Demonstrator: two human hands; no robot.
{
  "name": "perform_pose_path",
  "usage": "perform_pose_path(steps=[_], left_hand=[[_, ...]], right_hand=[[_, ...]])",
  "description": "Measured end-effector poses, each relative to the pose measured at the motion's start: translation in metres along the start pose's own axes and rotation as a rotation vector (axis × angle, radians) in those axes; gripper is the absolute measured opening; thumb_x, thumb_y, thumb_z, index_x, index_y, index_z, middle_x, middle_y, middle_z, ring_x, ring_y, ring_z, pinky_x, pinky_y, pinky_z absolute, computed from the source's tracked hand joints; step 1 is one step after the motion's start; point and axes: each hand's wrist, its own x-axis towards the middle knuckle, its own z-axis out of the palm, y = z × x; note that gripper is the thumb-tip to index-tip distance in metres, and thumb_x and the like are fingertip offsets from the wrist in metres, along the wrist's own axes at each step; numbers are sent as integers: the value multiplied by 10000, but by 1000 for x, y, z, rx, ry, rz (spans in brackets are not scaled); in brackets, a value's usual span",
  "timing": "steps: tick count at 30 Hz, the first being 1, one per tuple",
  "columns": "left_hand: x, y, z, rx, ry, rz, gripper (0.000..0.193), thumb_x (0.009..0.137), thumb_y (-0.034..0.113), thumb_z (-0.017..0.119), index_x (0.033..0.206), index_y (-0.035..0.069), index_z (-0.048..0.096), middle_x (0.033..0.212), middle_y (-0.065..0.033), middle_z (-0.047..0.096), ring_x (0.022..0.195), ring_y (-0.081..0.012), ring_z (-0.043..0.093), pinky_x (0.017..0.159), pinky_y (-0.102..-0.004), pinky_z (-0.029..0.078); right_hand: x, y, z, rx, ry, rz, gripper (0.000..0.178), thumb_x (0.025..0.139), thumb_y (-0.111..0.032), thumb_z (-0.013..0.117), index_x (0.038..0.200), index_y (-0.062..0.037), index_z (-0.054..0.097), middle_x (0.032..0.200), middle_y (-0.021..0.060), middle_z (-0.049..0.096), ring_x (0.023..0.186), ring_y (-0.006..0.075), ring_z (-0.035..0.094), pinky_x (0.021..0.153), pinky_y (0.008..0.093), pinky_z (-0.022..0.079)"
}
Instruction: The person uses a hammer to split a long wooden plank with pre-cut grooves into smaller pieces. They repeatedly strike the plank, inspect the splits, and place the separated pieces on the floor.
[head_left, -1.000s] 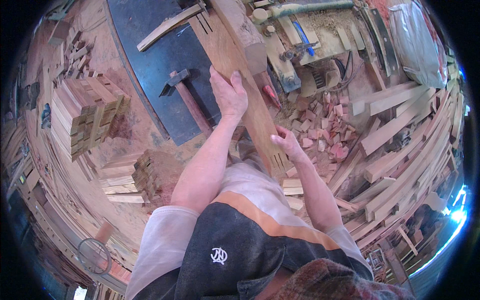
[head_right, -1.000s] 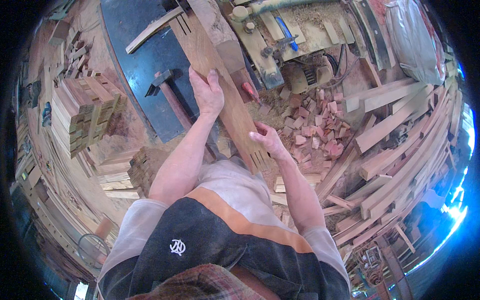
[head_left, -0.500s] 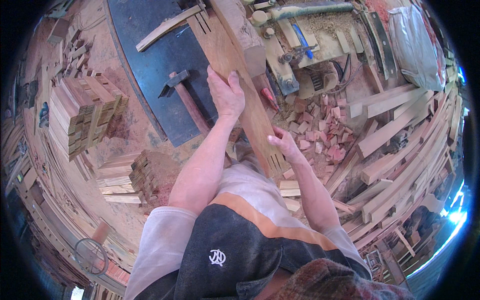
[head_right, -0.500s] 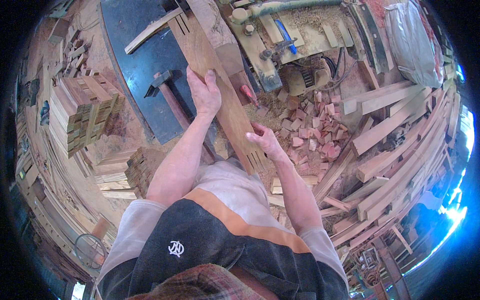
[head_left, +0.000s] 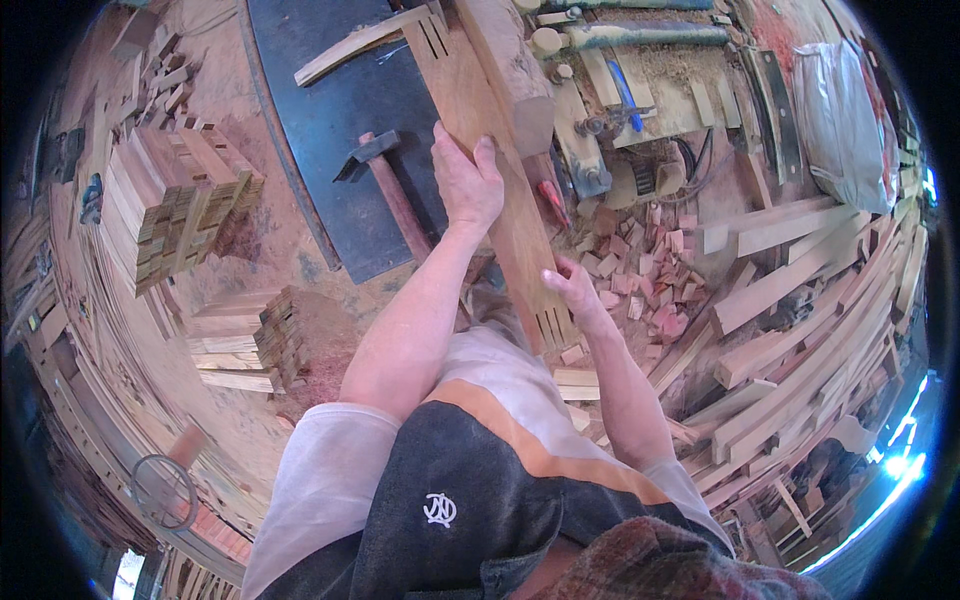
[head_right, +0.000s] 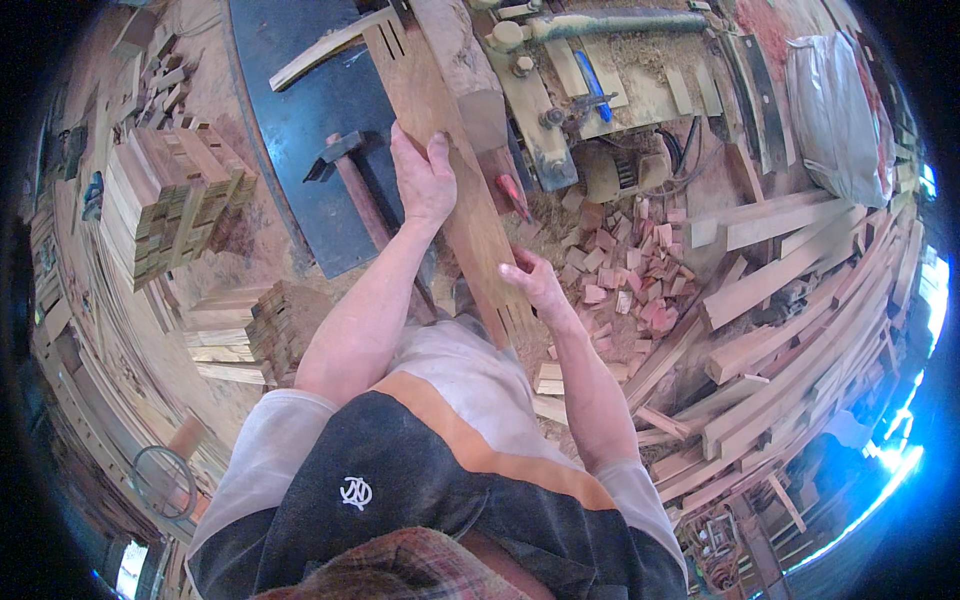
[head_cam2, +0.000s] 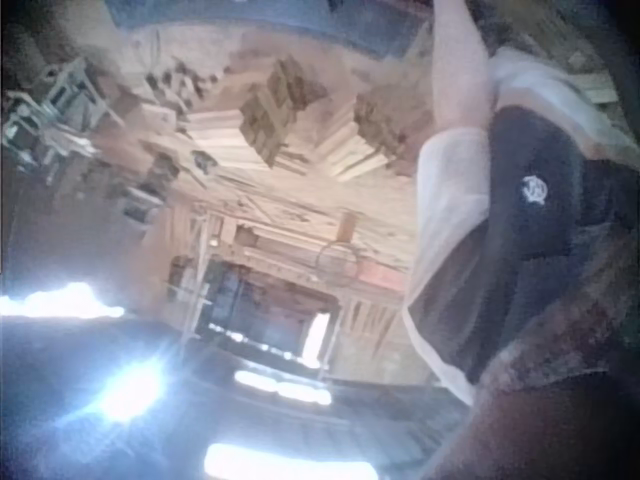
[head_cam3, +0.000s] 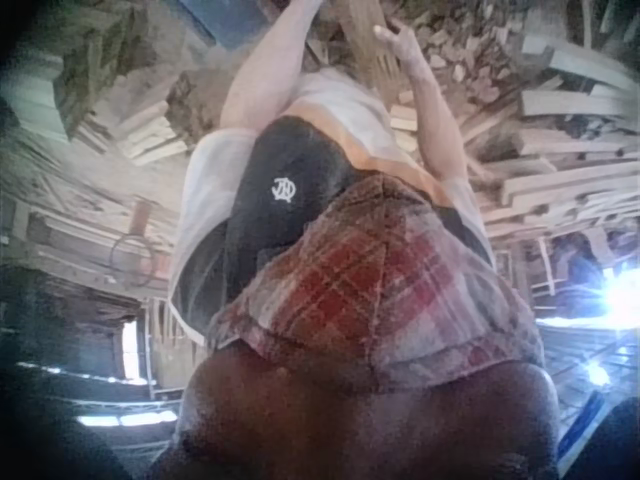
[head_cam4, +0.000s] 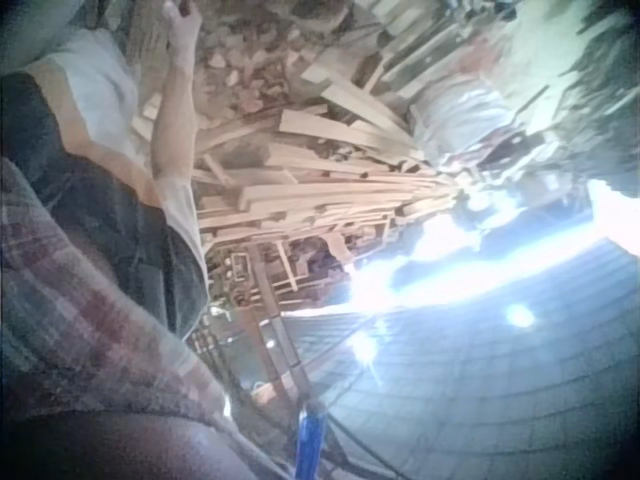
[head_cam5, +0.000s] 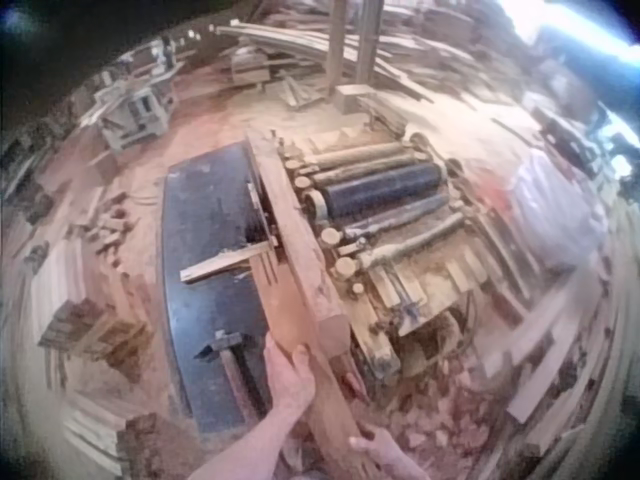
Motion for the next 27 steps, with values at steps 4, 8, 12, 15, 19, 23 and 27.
perform_pose_path(steps=[4, 8, 12, 15, 19, 23, 27], left_hand=[[3, -3, 1, -1, 7, 34, 748, 1015, 296, 627, 1534, -116, 282, 1278, -330, 547, 1188, -494, 553, 1028, -533, 443], [4, -4, 1, 21, 16, 38, 741, 1011, 291, 627, 1527, -120, 288, 1266, -335, 550, 1179, -497, 554, 1021, -535, 445], [6, -3, 1, 15, 21, 49, 735, 1009, 285, 627, 1522, -121, 292, 1260, -336, 550, 1170, -499, 557, 1016, -537, 447], [7, -2, 0, 21, 20, 51, 732, 1009, 282, 626, 1523, -117, 291, 1256, -337, 551, 1166, -501, 559, 1011, -540, 448], [9, -1, 0, 35, 23, 56, 728, 1010, 278, 624, 1525, -112, 288, 1255, -339, 551, 1164, -503, 561, 1006, -544, 449], [11, 0, 0, 53, 29, 56, 726, 1009, 274, 625, 1525, -108, 286, 1256, -339, 551, 1168, -504, 561, 1009, -546, 448], [15, -1, 0, 29, 19, 40, 722, 1008, 278, 627, 1522, -103, 291, 1262, -340, 550, 1175, -505, 559, 1018, -547, 447]], right_hand=[[0, -3, 1, -2, 2, 37, 815, 873, -420, 816, 1478, 58, 554, 1291, 109, 689, 1141, 163, 639, 1022, 342, 496], [1, -6, 1, -2, -12, 17, 814, 867, -424, 821, 1469, 58, 560, 1285, 116, 689, 1137, 171, 644, 1013, 344, 502], [3, -8, 3, -4, -7, 6, 814, 859, -425, 824, 1458, 61, 566, 1279, 128, 689, 1132, 179, 650, 1008, 348, 507], [4, -10, 3, -10, -1, 21, 822, 856, -426, 824, 1459, 68, 561, 1282, 136, 688, 1138, 183, 651, 1010, 354, 509], [4, -14, 4, -26, 7, 38, 833, 856, -425, 822, 1463, 77, 553, 1293, 144, 685, 1146, 187, 651, 1017, 358, 509], [6, -16, 5, -8, 7, 32, 831, 855, -426, 824, 1462, 74, 555, 1298, 146, 683, 1148, 187, 651, 1023, 359, 507], [9, -15, 5, -3, 0, 27, 811, 862, -411, 825, 1463, 64, 559, 1295, 141, 687, 1145, 181, 651, 1020, 355, 507]])
